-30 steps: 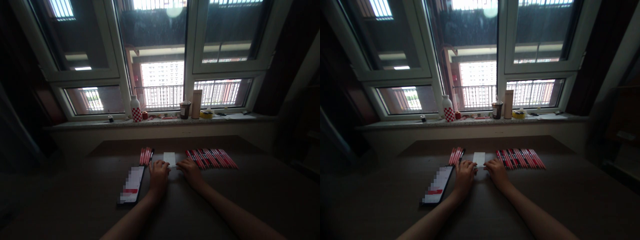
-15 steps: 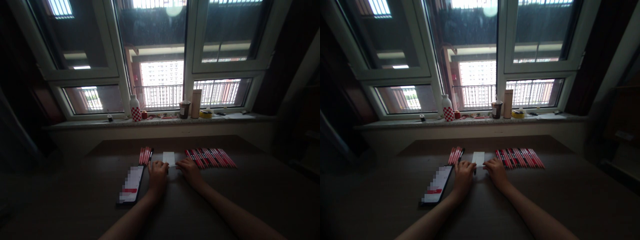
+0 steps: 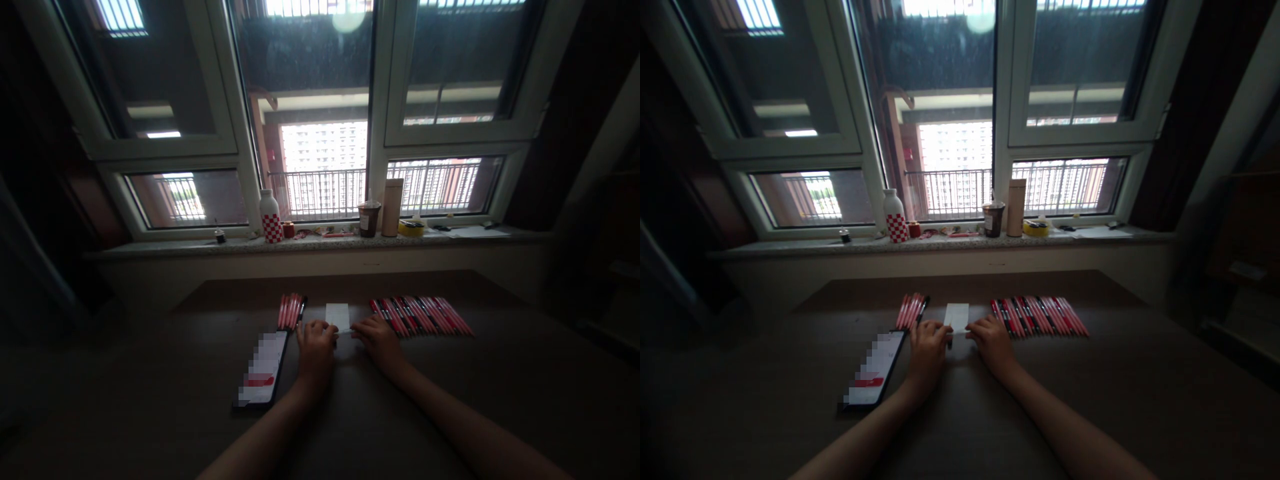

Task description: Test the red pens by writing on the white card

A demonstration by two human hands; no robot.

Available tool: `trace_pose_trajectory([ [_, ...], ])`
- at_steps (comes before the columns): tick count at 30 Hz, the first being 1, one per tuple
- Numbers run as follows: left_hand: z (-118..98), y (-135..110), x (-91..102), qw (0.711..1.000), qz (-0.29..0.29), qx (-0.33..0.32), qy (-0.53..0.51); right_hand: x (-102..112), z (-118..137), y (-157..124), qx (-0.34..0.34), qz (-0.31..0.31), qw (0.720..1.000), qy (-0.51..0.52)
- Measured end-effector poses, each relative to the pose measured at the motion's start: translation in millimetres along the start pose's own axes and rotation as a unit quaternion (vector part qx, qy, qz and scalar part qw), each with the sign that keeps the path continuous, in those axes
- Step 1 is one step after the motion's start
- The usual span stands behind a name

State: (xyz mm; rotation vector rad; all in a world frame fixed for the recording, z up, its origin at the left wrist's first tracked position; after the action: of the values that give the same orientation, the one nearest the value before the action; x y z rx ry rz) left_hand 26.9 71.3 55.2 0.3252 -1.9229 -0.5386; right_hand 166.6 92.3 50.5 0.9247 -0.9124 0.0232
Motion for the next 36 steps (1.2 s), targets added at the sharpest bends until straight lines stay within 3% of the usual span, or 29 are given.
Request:
trace_pose_trajectory([
  [36, -1.1, -0.1, -0.1, 1.0, 0.004, -0.002, 0.031, -0.9, -1.7, -0.3, 0.0, -0.006, 1.0, -0.002],
])
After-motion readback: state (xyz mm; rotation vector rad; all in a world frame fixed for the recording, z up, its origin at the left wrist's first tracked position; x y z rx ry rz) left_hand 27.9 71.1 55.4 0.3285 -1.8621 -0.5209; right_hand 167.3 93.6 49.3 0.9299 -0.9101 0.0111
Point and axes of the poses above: each hand's wrist, its own y-axis towards the middle knuckle, its own x-axis out of the back of the hand, z = x × y, the point moved 9 cm from there along y, towards the middle knuckle, and after that the axes turned 7 degrees about x, right-handed, at the moved point
